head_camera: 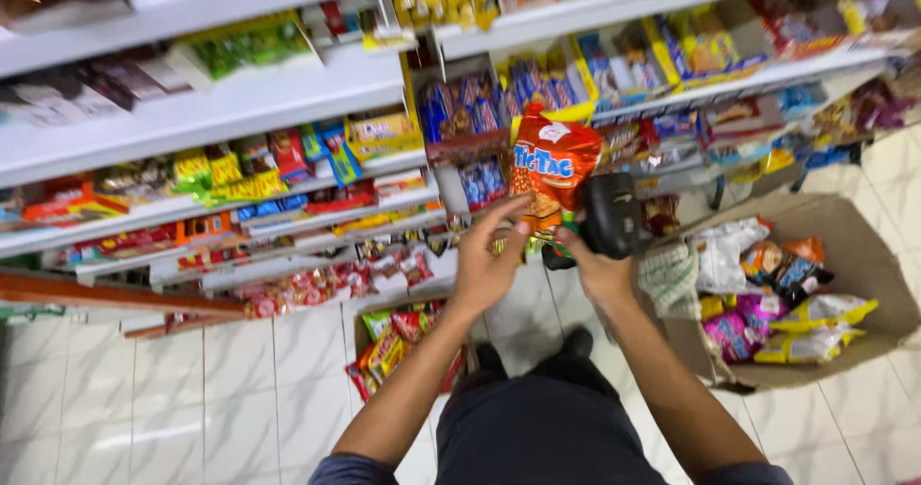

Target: The person scans several bags of snacks and chips one by one using a handheld barcode scanner, then places each item back onto a store shelf or into a cardboard box.

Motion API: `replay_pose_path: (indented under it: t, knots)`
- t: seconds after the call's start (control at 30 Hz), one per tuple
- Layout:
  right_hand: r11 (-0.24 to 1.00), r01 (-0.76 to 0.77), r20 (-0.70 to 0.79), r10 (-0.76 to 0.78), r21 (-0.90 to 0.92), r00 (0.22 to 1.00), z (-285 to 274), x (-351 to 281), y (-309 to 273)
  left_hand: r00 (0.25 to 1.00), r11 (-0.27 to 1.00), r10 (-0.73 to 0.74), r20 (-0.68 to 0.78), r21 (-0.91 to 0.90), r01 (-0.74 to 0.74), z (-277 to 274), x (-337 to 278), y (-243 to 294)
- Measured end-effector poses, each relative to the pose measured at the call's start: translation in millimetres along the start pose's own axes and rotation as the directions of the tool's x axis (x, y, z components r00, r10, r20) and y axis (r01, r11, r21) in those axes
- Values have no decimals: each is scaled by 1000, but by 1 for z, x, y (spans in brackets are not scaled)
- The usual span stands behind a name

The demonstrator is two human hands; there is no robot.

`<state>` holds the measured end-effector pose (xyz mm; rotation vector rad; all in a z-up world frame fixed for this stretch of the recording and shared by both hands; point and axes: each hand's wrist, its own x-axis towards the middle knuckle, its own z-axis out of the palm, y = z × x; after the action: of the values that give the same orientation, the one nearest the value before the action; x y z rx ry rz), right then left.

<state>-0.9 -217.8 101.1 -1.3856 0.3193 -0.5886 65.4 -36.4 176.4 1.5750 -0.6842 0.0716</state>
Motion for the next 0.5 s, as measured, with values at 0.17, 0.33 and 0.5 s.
replay_pose_path:
  t: [0.17,0.33,0.5]
  knots:
    - [840,-4,182,-113,543,977,-5,42,-57,997,992,-34,67,-119,41,-38,60,43]
    - [812,-143,383,-105,565,918,1,86,-137,921,983,178,345,-14,-185,-62,109,106]
    - [841,86,333,-302,534,893,9,128,-217,799,782,524,296,204,-589,-60,159,174]
